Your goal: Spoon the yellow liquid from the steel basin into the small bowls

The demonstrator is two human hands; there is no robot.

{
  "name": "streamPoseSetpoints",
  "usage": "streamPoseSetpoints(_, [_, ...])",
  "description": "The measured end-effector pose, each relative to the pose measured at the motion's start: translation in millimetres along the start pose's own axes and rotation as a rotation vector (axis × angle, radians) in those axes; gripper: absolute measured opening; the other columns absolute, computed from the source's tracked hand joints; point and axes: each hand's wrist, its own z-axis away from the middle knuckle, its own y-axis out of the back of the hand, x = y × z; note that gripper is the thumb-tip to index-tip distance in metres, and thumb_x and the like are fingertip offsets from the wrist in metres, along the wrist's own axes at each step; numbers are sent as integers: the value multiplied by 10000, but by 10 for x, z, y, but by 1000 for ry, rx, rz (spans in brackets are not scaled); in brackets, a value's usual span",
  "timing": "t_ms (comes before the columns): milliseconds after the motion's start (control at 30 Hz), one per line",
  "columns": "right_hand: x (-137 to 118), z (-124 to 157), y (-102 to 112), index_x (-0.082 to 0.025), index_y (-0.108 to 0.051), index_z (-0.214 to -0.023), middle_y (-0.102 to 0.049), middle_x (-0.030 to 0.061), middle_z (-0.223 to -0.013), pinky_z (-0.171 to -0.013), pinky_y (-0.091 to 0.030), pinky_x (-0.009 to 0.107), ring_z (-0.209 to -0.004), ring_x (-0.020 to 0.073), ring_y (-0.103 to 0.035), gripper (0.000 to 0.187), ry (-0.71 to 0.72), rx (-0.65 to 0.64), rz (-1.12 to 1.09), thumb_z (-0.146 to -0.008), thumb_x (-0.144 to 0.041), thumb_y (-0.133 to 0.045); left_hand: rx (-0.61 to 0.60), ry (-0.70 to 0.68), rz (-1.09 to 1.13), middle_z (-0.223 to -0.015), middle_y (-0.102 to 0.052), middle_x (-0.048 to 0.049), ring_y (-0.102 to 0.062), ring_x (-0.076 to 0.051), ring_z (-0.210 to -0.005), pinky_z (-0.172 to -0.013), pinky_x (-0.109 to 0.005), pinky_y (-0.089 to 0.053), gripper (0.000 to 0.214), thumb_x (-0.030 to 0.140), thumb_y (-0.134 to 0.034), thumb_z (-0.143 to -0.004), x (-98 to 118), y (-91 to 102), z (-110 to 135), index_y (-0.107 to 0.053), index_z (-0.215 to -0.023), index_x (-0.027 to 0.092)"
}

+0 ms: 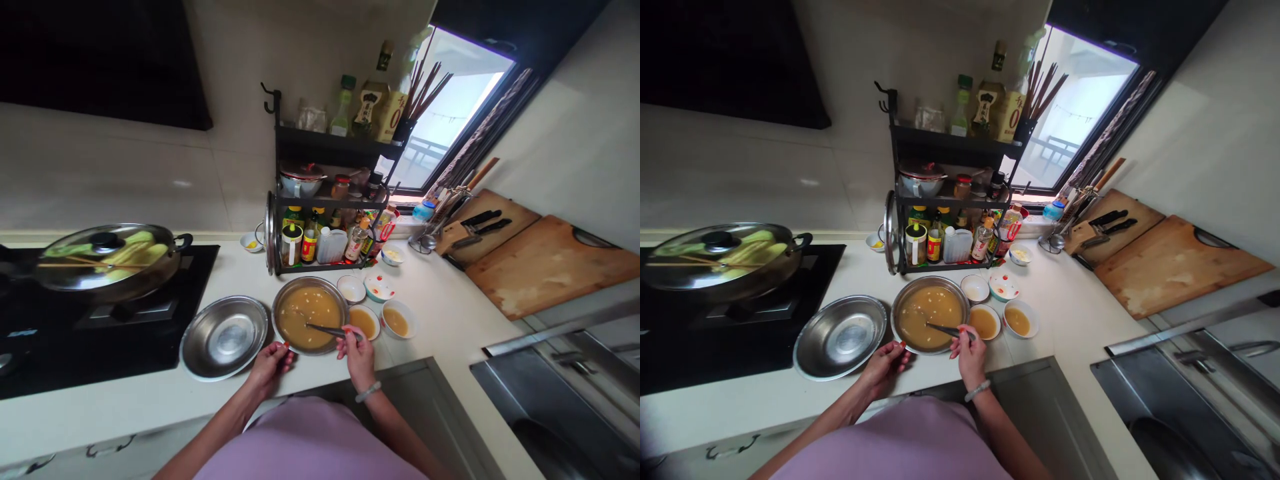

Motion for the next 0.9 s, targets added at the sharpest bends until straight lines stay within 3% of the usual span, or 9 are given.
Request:
streamPoseSetpoints(167, [-93,-28,139,-157,-585,-869,-637,2,-573,-375,-425,208,-446,125,-557,350,-51,117,-130,-736,-472,-659,-12,2,13,-592,-637,-44,-546,-76,-481,-441,-164,-422,186,175,-719,-729,-17,21,-17,-562,-644,122])
streamPoseSetpoints(633, [-211,2,369,-160,-587,-847,-637,10,-551,-362,-387,197,-445,129,-557,345,-26,240,-158,-713,-463,-682,36,57,13,-591,-651,-59,-569,-86,-467,-439,-170,-439,168,127,-680,-764,54,-34,31,-562,-644,119])
streamPoseSetpoints(900, [-516,99,581,-169,-611,-823,-650,27,-561,-386,-405,215,-453,136,-573,324,-2,358,-93,-719,-469,-675,50,114,-7,-596,-658,-53,-581,-83,-465,-433,-163,-451,166,82,-621,-801,111,-50,51,-552,-657,123])
